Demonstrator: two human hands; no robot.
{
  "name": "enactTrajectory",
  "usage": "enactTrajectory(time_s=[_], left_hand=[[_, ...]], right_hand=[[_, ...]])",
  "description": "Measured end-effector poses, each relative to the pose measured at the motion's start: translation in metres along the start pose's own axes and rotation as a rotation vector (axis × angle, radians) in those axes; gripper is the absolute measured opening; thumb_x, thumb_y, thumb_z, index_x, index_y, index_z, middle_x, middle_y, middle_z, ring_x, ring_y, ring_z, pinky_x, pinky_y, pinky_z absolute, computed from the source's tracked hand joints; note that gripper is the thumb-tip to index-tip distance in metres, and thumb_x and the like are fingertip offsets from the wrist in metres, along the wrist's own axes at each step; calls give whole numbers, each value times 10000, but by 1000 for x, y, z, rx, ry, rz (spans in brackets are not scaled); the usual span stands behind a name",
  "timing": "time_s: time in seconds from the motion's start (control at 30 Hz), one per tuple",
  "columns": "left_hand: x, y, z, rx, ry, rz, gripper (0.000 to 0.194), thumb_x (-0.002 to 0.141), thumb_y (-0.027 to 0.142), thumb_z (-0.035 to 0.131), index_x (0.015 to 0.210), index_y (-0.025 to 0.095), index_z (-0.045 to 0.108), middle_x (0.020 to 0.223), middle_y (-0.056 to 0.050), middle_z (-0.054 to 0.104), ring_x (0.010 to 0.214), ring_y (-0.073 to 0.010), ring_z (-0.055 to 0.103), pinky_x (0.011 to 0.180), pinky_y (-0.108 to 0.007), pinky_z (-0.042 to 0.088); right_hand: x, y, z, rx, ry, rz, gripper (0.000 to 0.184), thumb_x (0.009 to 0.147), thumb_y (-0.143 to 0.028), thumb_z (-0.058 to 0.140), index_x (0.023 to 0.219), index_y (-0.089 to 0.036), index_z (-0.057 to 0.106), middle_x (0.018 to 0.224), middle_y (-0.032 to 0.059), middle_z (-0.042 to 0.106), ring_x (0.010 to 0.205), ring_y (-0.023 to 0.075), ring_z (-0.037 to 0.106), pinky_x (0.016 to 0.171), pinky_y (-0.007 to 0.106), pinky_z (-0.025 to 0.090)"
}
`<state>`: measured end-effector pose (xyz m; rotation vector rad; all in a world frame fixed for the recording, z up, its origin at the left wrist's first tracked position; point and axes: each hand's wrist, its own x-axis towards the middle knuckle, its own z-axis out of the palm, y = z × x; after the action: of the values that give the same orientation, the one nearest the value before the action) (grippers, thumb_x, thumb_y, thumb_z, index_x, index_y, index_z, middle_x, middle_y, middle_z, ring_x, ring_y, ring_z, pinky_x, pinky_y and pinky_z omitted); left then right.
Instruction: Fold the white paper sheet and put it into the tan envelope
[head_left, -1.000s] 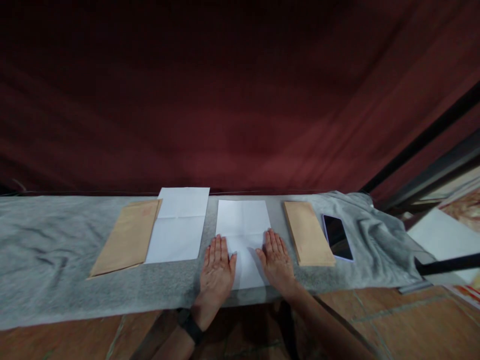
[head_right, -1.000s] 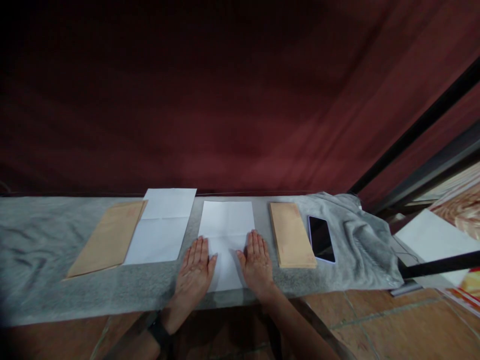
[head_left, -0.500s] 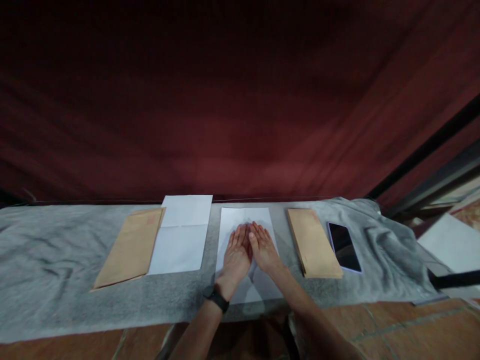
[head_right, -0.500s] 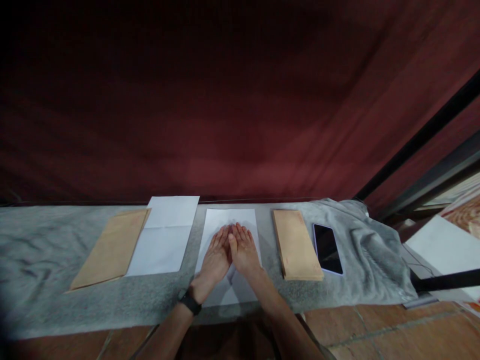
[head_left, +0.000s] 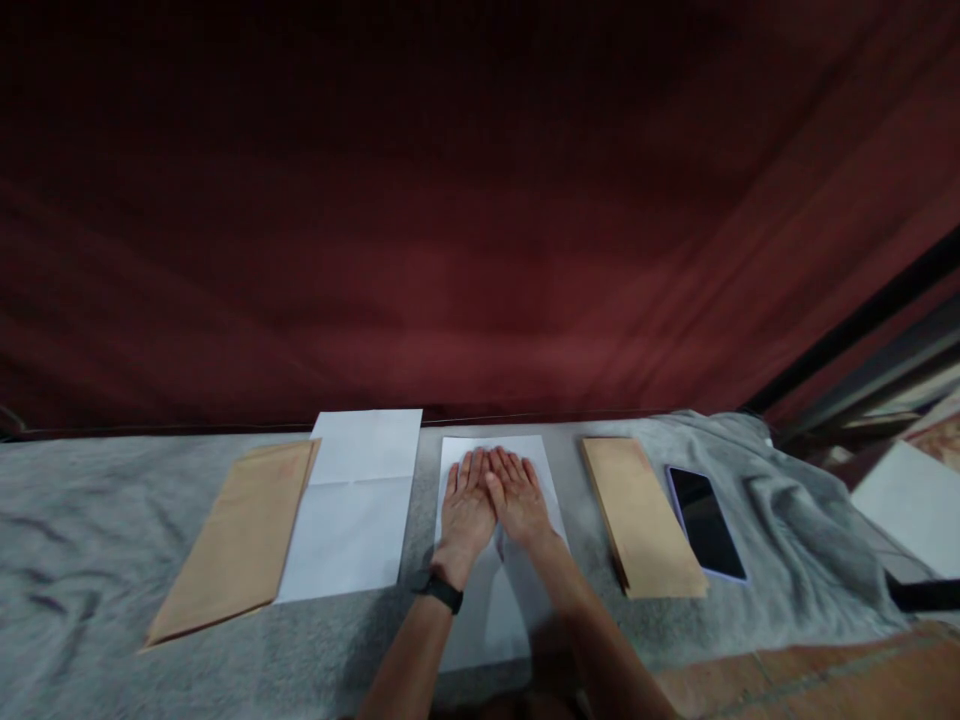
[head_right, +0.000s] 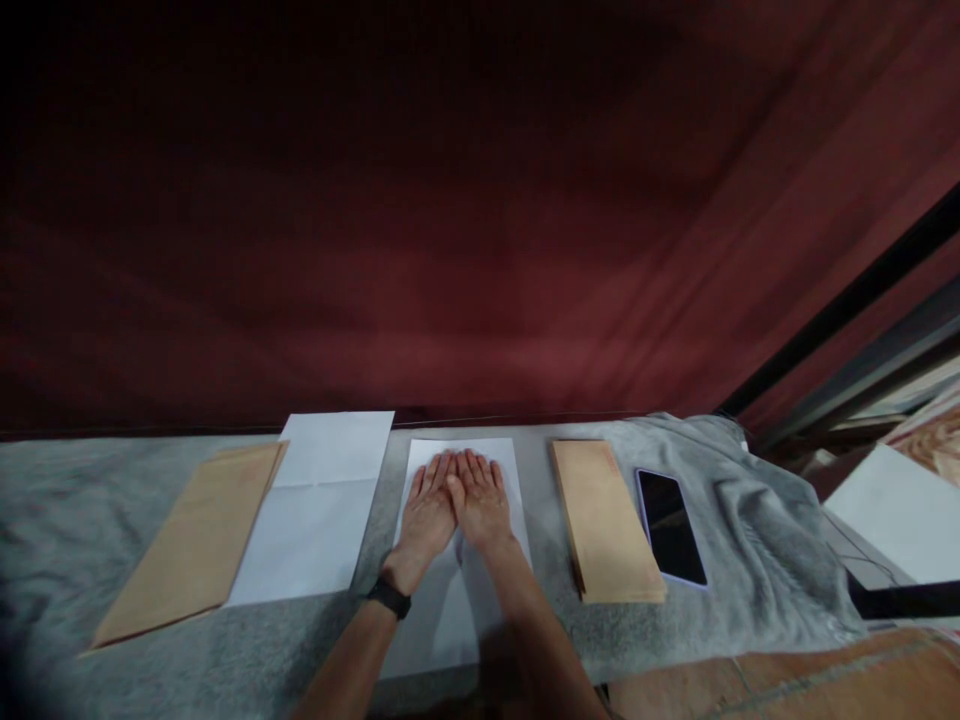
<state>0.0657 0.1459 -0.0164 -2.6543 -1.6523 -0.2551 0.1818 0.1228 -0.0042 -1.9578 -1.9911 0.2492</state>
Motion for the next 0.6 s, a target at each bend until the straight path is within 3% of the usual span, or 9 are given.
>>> enactTrajectory(time_s=[0.3, 0.6], left_hand=[[16, -18, 9, -48, 168, -133, 576, 1005, 263, 312, 1536, 60, 406, 1595, -184, 415, 1529, -273, 312, 1235, -507, 281], [11, -30, 3, -74, 201, -244, 598, 985, 265, 336, 1516, 0, 413, 1566, -245, 426, 1498, -305, 371, 1207, -514, 340]], right_hand=[[16, 22, 17, -73, 196, 56, 563, 1091, -445, 236, 1548, -185, 439, 1600, 117, 411, 1489, 272, 386, 1220, 527, 273], [9, 49, 16, -106, 363, 143, 628, 1087, -441, 229, 1522, -40, 441, 1542, 250, 456, 1444, 335, 443, 1169, 565, 333]])
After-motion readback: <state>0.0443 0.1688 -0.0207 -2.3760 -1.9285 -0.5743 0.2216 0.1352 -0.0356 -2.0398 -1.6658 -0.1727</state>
